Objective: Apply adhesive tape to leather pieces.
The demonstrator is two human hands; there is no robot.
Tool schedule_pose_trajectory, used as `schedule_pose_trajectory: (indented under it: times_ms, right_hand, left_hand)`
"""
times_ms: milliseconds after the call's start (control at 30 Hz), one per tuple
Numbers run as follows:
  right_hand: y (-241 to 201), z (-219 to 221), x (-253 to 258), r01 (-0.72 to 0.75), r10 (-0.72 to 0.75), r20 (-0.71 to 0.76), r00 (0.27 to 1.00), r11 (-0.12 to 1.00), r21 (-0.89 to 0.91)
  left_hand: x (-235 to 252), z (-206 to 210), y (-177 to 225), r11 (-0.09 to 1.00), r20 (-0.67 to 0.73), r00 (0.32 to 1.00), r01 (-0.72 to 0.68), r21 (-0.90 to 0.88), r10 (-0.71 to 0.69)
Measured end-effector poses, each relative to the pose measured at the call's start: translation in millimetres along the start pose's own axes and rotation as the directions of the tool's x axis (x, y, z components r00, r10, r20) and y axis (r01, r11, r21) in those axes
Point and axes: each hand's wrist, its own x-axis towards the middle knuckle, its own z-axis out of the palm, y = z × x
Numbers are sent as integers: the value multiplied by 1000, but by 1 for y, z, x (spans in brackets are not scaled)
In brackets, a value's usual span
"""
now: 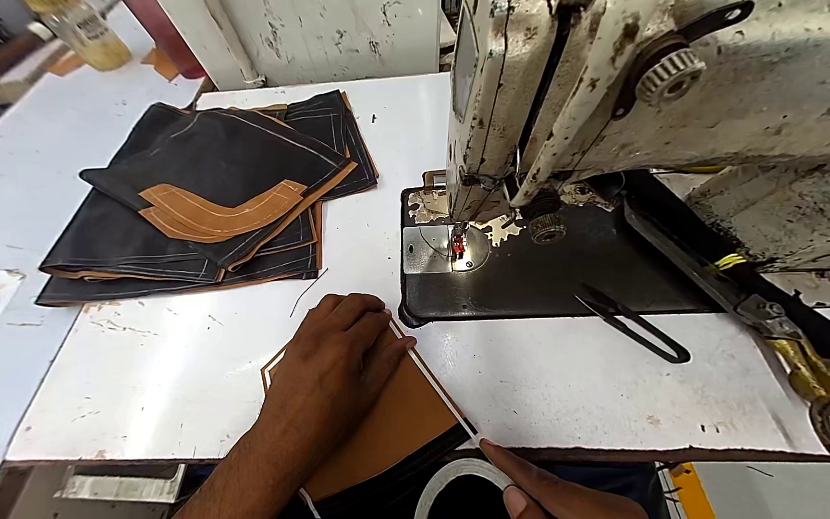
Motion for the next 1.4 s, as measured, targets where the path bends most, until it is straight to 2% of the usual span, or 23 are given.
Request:
schedule_pose_trajectory:
  times_ms: [800,1167,1400]
  right_hand:
    - [1,-2,-1,-6,6,0,1000,999,-32]
    - [4,-2,-1,-14,14,2,1000,999,-47]
    - [3,-1,-1,36,-37,-7,999,993,-116]
  left_hand:
    - [-11,0,23,993,56,997,42,111,-49]
    - [-6,-7,34,977,164,980,74,202,-109]
    - [-2,-11,46,964,228,965,73,257,-134]
